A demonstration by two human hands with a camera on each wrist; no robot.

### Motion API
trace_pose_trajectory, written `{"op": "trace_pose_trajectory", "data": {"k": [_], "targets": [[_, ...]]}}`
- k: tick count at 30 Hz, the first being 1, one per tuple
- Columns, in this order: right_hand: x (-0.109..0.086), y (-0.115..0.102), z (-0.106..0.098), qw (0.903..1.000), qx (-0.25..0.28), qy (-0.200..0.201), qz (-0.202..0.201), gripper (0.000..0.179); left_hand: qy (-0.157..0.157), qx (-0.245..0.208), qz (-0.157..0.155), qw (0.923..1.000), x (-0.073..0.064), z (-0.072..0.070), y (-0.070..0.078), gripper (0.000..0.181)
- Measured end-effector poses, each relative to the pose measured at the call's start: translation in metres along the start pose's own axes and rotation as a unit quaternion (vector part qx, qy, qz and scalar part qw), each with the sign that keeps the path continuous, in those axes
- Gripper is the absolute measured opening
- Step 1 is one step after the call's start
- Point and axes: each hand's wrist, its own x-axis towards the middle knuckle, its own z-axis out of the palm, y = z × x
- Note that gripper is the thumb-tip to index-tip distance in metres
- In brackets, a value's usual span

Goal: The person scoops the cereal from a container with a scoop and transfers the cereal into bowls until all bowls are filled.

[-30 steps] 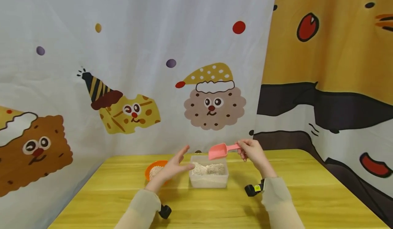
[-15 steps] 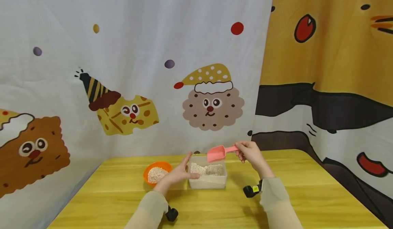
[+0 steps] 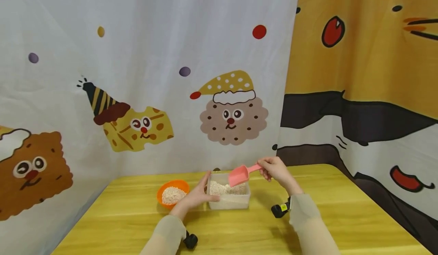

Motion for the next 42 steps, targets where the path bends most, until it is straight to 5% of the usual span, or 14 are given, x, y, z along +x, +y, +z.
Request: {"op": "trace_pose_trajectory", "data": {"k": [15, 28, 42], "targets": [[0.017, -0.020, -0.017, 0.9862, -0.120, -0.112, -0.023, 0.028, 0.002, -0.022, 0.014, 0.9997, 0.002, 0.002, -0.004, 0.115], [0.023, -0.017, -0.004, 0.9828, -0.089, -0.162, -0.008, 0.026, 0.005, -0.018, 0.008, 0.9998, 0.001, 0.001, -0.003, 0.114], [0.017, 0.003, 0.007, 0.9877, -0.061, -0.144, 0.003, 0.028, 0.004, -0.025, 0.006, 0.9997, 0.001, 0.001, -0.005, 0.115]]}}
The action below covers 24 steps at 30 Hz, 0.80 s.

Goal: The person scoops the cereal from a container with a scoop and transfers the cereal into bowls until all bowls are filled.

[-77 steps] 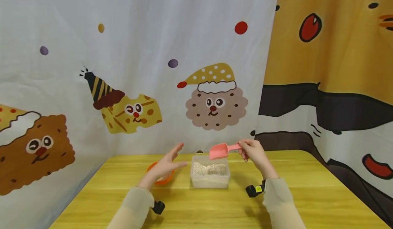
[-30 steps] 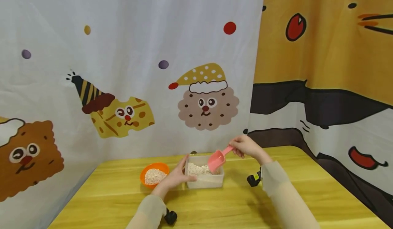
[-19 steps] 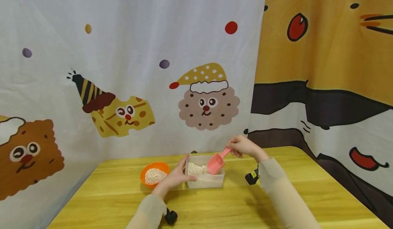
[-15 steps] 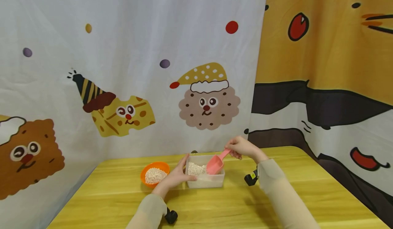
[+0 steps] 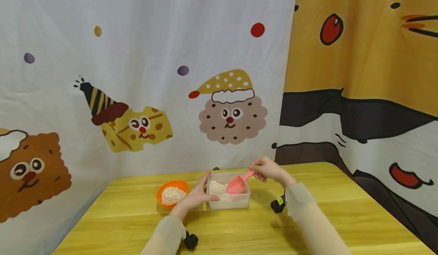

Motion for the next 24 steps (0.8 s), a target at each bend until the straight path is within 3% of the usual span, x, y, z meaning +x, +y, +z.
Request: {"op": "trace_pose_trajectory", "data": {"k": [12, 19, 24], "targets": [[0.004, 0.019, 0.026, 0.9980, 0.056, 0.028, 0.009, 0.029, -0.002, -0.005, 0.003, 1.0000, 0.000, 0.000, 0.000, 0.112], [0.004, 0.017, 0.040, 0.9969, 0.066, 0.042, -0.006, 0.029, -0.003, -0.011, 0.004, 0.9999, 0.002, 0.000, -0.002, 0.113], [0.003, 0.011, 0.053, 0.9954, 0.068, 0.066, 0.011, 0.028, -0.003, -0.011, 0.006, 0.9999, 0.001, 0.000, -0.001, 0.114]]}}
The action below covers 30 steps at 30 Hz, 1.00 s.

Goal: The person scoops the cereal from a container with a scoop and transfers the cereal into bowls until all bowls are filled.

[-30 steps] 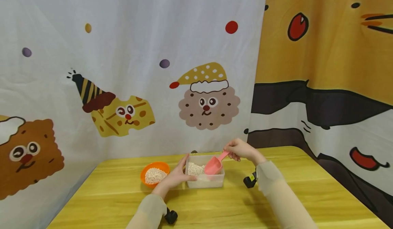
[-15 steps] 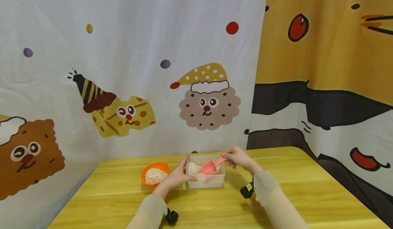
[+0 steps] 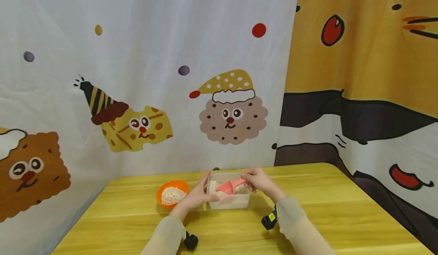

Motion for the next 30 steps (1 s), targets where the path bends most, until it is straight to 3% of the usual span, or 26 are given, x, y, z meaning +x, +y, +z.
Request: {"op": "trace_pose_trajectory", "data": {"k": [9, 30], "targets": [[-0.004, -0.005, 0.014, 0.9992, -0.010, 0.034, 0.017, 0.027, 0.000, 0.007, -0.006, 1.0000, 0.000, 0.001, -0.001, 0.113], [-0.005, -0.004, 0.011, 0.9984, 0.013, 0.048, 0.029, 0.030, 0.005, 0.002, -0.008, 0.9999, 0.000, 0.000, 0.002, 0.112]]}}
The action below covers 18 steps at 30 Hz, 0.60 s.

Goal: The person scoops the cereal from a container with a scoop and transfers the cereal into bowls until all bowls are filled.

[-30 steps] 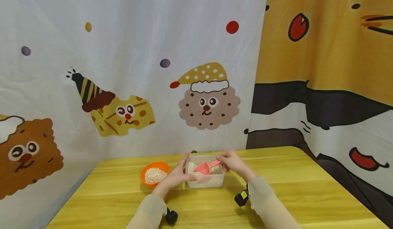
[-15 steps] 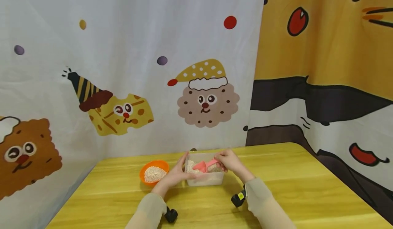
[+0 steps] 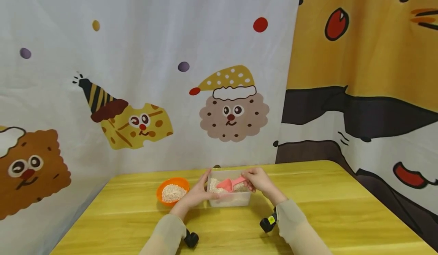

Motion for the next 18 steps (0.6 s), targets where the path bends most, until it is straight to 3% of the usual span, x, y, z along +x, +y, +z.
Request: {"op": "trace_pose_trajectory", "data": {"k": [18], "targets": [[0.0012, 0.0063, -0.0028, 0.9979, 0.049, 0.027, 0.034, 0.030, -0.006, -0.008, -0.003, 0.9999, -0.0003, 0.0001, -0.0018, 0.114]]}}
